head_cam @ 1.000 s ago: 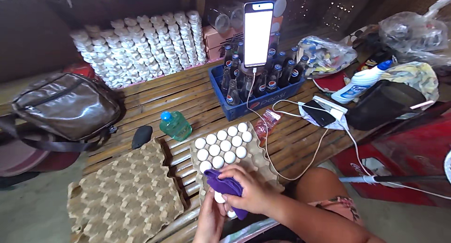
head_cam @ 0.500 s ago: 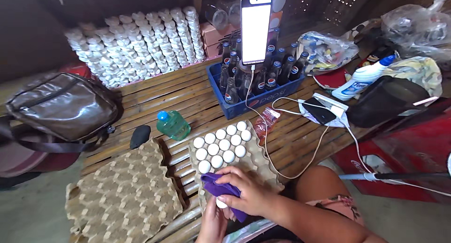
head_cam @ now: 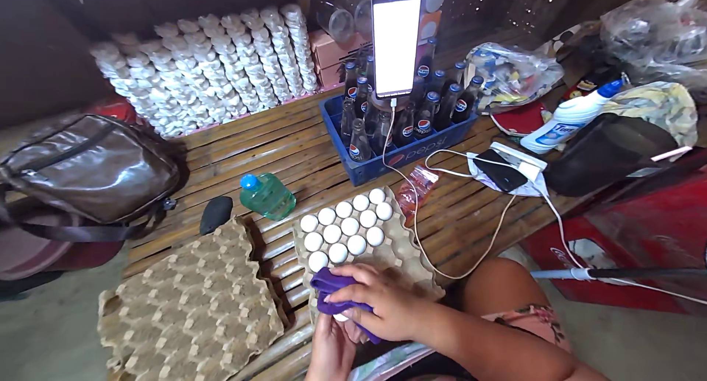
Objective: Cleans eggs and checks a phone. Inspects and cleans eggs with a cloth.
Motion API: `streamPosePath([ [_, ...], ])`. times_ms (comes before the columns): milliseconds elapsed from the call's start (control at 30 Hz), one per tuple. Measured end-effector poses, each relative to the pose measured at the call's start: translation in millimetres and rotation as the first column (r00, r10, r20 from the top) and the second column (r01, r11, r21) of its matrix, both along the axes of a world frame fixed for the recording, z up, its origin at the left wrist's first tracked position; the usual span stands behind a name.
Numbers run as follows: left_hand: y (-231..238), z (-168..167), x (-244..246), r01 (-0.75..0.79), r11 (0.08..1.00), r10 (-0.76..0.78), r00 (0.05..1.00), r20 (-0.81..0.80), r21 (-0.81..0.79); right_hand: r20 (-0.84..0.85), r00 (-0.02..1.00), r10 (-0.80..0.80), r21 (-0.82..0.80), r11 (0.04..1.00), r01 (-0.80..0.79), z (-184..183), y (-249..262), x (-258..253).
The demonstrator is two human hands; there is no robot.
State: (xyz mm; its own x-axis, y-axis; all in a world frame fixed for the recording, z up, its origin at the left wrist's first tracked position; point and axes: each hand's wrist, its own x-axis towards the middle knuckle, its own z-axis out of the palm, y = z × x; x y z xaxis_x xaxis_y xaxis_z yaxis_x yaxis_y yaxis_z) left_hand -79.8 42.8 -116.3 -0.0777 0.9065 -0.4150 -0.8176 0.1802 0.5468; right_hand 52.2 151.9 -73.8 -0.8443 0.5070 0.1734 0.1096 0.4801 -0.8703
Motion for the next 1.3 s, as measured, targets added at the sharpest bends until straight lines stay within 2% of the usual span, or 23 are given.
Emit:
streamPosePath([
  [133, -3.8, -7.9, 3.8, 0.117, 0.988, -0.105, 0.988, -0.113, 0.103, -0.042, 0.997, -0.064, -0.058, 0.996, 0.062, -1.2, 0.8, 1.1],
  [300, -2.7, -7.9, 4.1, 0.236, 0.96, -0.218, 0.968, -0.128, 0.149, -0.075, 0.987, -0.142, -0.119, 0.984, 0.133, -2.8, 2.9, 3.4],
  [433, -2.3, -3.2, 3.2, 0.175, 0.976, -0.161, 0.98, -0.116, 0.127, -0.117, 0.979, -0.165, -0.109, 0.982, 0.152, -2.9, -0.8, 1.1],
  [567, -3.7, 1.2, 3.4, 0.071, 0.99, -0.072, 0.997, 0.008, 0.12, -0.143, 0.986, -0.09, -0.023, 0.996, 0.087, -3.1, -3.0, -0.3],
  [633, -3.5, 0.7, 5.1, 0.085, 0.987, -0.084, 0.996, -0.009, 0.138, -0.148, 0.985, -0.091, -0.022, 0.996, 0.089, -3.6, -1.7, -0.4],
  [733, -3.0, -1.7, 5.2, 0.165, 0.969, -0.161, 0.986, -0.038, 0.186, -0.153, 0.977, -0.151, -0.114, 0.984, 0.134, -4.8, 1.2, 0.2],
  [867, -3.1, -7.3, 2.3, 0.197, 0.955, -0.205, 0.979, 0.015, 0.223, -0.158, 0.96, -0.23, -0.161, 0.966, 0.205, -7.2, 3.3, 0.4],
  [1000, -2.2, -1.6, 1.9, 0.068, 0.985, -0.082, 0.993, 0.083, 0.158, -0.146, 0.971, -0.189, -0.163, 0.973, 0.164, -6.0, 0.7, -0.2],
  [1100, -0.2, 3.8, 1.0, -0.041, 0.996, 0.034, 0.996, 0.084, 0.079, -0.126, 0.986, -0.105, -0.096, 0.991, 0.094, -4.6, -3.6, -1.2],
  [1200, -0.2, 3.0, 1.6, -0.01, 0.997, 0.009, 1.0, 0.019, 0.074, -0.112, 0.989, -0.097, -0.079, 0.993, 0.088, -5.8, -2.9, -1.4],
  [1300, -1.9, -1.4, 4.3, 0.071, 0.993, -0.067, 0.997, -0.038, 0.089, -0.111, 0.981, -0.159, -0.195, 0.971, 0.135, -7.6, 0.1, -1.2],
])
